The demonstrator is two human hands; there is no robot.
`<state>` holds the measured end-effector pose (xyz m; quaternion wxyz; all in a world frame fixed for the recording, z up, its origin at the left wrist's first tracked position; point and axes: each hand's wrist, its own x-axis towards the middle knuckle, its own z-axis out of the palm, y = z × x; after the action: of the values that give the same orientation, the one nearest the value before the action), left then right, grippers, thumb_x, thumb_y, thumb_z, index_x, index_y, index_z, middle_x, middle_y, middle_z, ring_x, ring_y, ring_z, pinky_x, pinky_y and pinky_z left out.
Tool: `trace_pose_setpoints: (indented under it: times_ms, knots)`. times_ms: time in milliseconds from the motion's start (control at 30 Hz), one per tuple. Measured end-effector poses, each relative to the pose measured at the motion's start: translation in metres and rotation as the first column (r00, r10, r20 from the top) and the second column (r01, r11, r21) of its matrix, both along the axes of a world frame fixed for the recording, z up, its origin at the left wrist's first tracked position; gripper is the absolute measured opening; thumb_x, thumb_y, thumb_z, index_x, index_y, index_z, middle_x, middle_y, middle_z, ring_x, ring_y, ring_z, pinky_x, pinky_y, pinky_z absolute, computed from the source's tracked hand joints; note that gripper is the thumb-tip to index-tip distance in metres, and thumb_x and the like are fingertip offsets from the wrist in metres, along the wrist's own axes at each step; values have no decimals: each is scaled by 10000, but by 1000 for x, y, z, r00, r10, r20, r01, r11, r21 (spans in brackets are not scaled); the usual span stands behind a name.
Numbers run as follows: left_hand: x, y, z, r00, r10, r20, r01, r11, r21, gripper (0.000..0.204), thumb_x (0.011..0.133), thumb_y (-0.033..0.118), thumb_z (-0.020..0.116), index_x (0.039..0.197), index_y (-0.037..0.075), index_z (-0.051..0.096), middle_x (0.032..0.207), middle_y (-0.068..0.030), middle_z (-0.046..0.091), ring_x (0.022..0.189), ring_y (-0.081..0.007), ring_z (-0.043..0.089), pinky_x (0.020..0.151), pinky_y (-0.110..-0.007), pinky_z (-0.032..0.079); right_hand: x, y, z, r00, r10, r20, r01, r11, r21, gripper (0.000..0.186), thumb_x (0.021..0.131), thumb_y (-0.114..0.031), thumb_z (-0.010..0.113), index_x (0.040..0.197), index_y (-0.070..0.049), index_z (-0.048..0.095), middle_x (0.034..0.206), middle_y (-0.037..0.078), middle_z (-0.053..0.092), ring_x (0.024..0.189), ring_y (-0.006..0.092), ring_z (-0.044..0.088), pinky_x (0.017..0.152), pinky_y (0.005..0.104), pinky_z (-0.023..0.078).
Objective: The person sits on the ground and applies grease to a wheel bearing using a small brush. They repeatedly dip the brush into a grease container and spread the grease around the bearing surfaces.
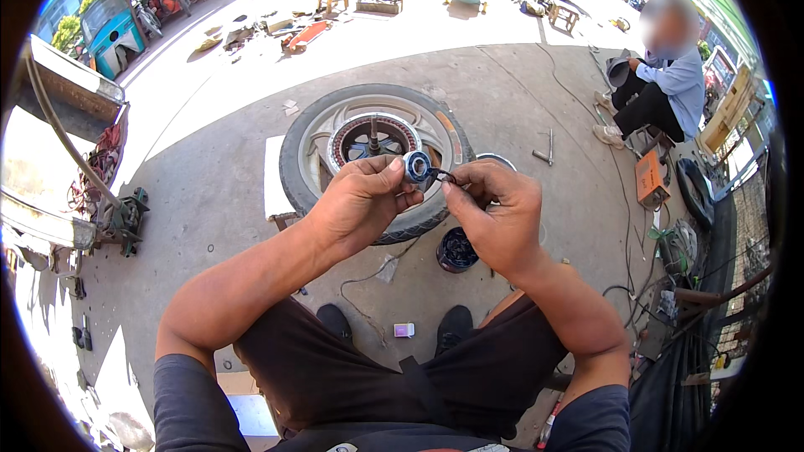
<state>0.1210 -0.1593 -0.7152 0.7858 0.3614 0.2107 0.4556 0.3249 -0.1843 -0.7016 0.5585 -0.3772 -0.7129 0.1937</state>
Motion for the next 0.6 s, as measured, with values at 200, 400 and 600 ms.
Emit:
trace_pose_setpoints:
  times_ms: [200,400,600]
  knots:
    - [3,-3,2,1000,12,-4,-12,1000,4,195,984,183,609,1114,39,619,1036,-42,659,956,-147,580,939,-364,454,-2,2,-6,998,-23,-54,17,994,-109,104,773,23,726,873,29,697,752,108,688,557,127,629,496,256,457]
    - [4,-3,-1,998,64,-19,-64,998,25,165,984,153,604,1099,37,626,1043,-42,663,978,-153,583,944,-363,450,-7,-5,1,1000,-18,15,19,998,-52,104,771,16,731,868,27,694,769,130,694,603,192,686,538,292,509]
    - [7,-3,-2,985,146,-89,-140,987,76,186,981,139,607,1111,7,625,1052,-58,667,986,-162,594,948,-363,449,-12,-5,-4,1000,6,-7,-7,995,-100,106,778,10,729,875,35,694,780,142,705,625,199,699,564,284,528]
